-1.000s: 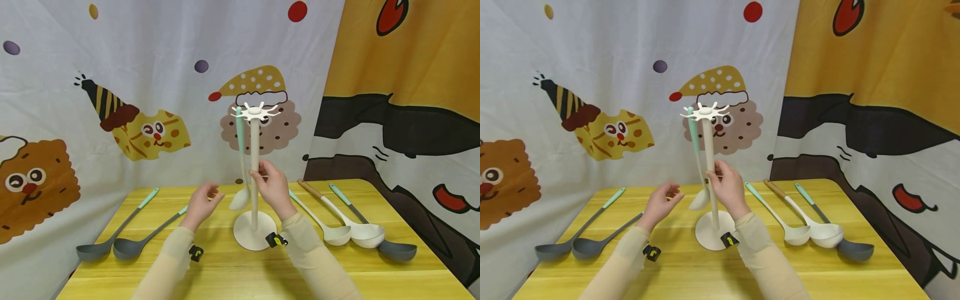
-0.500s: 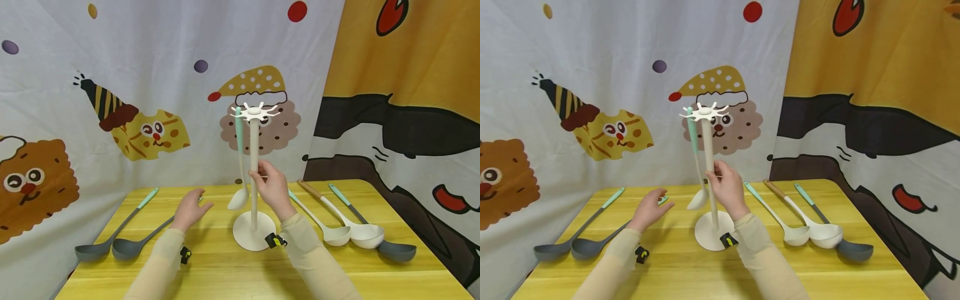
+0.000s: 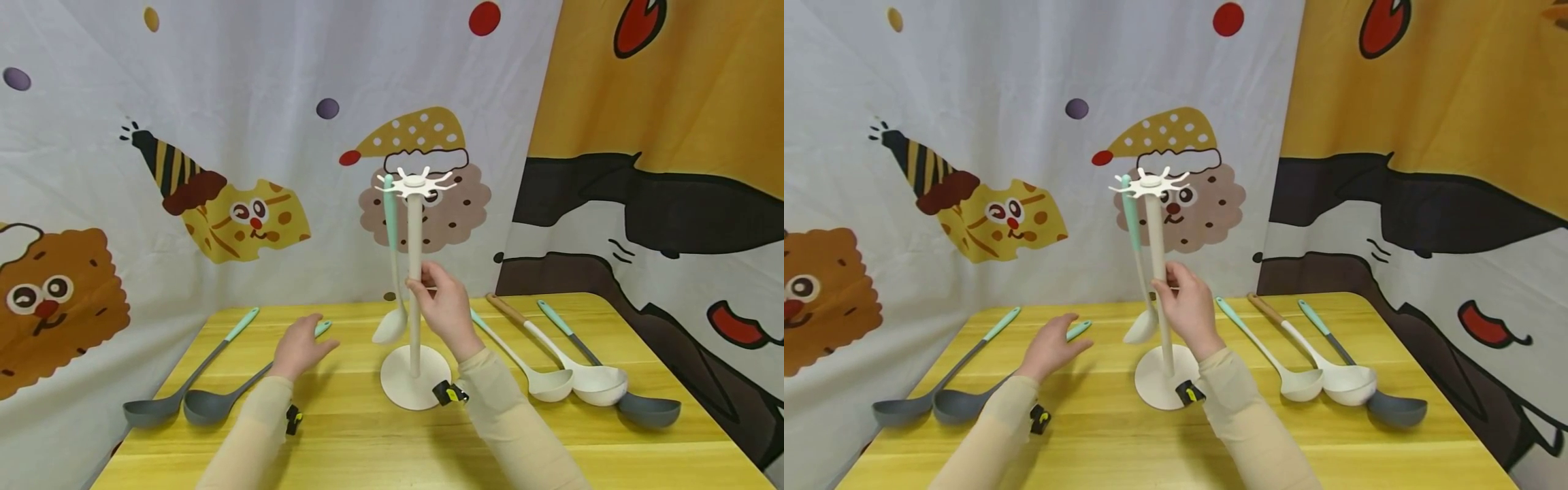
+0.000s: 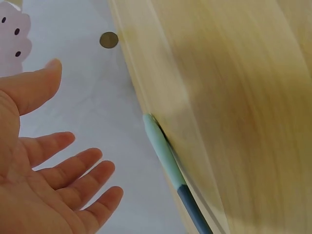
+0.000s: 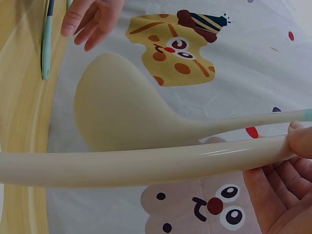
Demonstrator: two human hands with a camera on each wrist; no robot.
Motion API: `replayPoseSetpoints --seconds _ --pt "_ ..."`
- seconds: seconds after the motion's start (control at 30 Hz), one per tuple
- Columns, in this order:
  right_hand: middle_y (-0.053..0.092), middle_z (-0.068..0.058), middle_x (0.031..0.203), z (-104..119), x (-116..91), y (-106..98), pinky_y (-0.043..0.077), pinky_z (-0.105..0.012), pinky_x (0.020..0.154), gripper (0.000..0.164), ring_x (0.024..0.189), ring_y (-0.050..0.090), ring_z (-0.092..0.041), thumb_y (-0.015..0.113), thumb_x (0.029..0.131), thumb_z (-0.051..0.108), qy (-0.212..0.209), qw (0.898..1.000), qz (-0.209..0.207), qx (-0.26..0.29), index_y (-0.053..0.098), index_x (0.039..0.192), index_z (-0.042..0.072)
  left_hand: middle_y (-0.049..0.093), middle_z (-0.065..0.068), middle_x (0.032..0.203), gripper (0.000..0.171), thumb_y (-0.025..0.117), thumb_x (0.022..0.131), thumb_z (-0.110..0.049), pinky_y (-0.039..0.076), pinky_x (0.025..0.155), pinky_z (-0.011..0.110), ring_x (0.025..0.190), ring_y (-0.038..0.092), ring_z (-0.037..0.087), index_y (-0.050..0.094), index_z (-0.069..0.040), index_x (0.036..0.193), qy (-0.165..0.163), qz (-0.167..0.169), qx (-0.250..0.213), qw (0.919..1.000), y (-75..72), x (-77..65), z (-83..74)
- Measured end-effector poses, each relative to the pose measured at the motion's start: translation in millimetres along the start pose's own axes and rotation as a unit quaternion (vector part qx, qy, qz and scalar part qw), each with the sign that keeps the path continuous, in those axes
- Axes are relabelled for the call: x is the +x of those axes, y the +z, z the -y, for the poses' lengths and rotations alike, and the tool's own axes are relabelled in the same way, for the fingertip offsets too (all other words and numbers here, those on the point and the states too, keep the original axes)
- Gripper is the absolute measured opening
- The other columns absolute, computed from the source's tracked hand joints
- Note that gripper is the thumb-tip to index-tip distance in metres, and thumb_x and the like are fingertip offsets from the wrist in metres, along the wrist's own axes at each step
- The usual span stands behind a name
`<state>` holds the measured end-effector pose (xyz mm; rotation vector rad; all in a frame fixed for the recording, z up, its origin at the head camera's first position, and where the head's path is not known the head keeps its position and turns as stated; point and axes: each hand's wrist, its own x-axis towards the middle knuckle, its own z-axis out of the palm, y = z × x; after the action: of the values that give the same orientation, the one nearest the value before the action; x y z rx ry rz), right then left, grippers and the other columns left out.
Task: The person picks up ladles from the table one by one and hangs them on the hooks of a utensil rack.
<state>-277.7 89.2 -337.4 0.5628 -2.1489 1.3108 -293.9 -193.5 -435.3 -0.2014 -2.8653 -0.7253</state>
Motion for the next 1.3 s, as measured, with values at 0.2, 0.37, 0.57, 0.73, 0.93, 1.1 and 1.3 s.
replayPoseSetpoints --seconds 0.2,0.37,0.57,0.73,0.93,1.1,1.3 --pt "0.066 -0.011 0.092 0 0 0 0.058 -0.035 0.075 0.017 0.087 0.066 -0.025 0.067 0.095 0.009 0.000 1.000 -0.002 0.001 0.065 0.111 0.001 0.051 0.029 0.136 0.074 0.076 0.086 -0.037 0.042 0.096 0.060 0.121 0.051 0.048 0.048 0.003 0.141 -0.003 0.007 0.027 0.9996 -0.3 -1.7 8.4" --pt "0.066 -0.011 0.093 0 0 0 0.058 -0.035 0.076 0.017 0.087 0.065 -0.024 0.066 0.096 0.010 0.005 1.000 0.001 -0.001 0.065 0.111 0.002 0.049 0.031 0.138 0.081 0.078 0.084 -0.038 0.042 0.095 0.062 0.123 0.048 0.049 0.043 0.003 0.145 -0.011 0.029 0.044 0.9985 -2.8 -3.6 15.0" --pt "0.066 -0.011 0.093 0 0 0 0.058 -0.035 0.075 0.017 0.087 0.065 -0.024 0.067 0.096 0.010 0.005 1.000 0.000 -0.001 0.065 0.111 0.002 0.045 0.032 0.141 0.090 0.078 0.083 -0.042 0.041 0.095 0.063 0.127 0.045 0.049 0.037 0.005 0.148 -0.023 0.055 0.066 0.9960 -4.7 -5.6 22.3" --pt "0.066 -0.011 0.093 0 0 0 0.058 -0.036 0.075 0.017 0.086 0.065 -0.024 0.067 0.095 0.009 0.003 1.000 -0.002 0.002 0.065 0.111 0.002 0.044 0.033 0.141 0.096 0.078 0.082 -0.047 0.040 0.094 0.066 0.126 0.045 0.050 0.034 0.007 0.149 -0.034 0.061 0.090 0.9935 -6.7 -8.1 24.8" --pt "0.067 -0.011 0.093 0 0 0 0.058 -0.036 0.074 0.018 0.087 0.066 -0.025 0.068 0.095 0.010 0.001 1.000 -0.002 0.002 0.065 0.111 0.002 0.038 0.034 0.145 0.101 0.078 0.080 -0.050 0.026 0.100 0.075 0.130 0.038 0.054 0.031 0.005 0.150 -0.063 0.078 0.080 0.9918 -12.2 -14.0 26.6" --pt "0.066 -0.011 0.093 0 0 -1 0.058 -0.036 0.075 0.017 0.087 0.066 -0.025 0.067 0.095 0.010 0.002 1.000 0.000 0.003 0.065 0.111 0.002 0.033 0.036 0.148 0.105 0.078 0.079 -0.054 0.016 0.100 0.079 0.133 0.031 0.056 0.030 0.005 0.151 -0.091 0.091 0.073 0.9890 -15.0 -17.4 31.9" --pt "0.066 -0.010 0.093 0 -1 0 0.058 -0.034 0.076 0.018 0.087 0.065 -0.023 0.067 0.096 0.011 0.001 1.000 0.000 0.002 0.065 0.111 0.003 0.034 0.038 0.144 0.109 0.078 0.076 -0.058 0.017 0.098 0.081 0.130 0.031 0.059 0.030 0.005 0.150 -0.114 0.093 0.076 0.9862 -16.0 -19.7 37.9"
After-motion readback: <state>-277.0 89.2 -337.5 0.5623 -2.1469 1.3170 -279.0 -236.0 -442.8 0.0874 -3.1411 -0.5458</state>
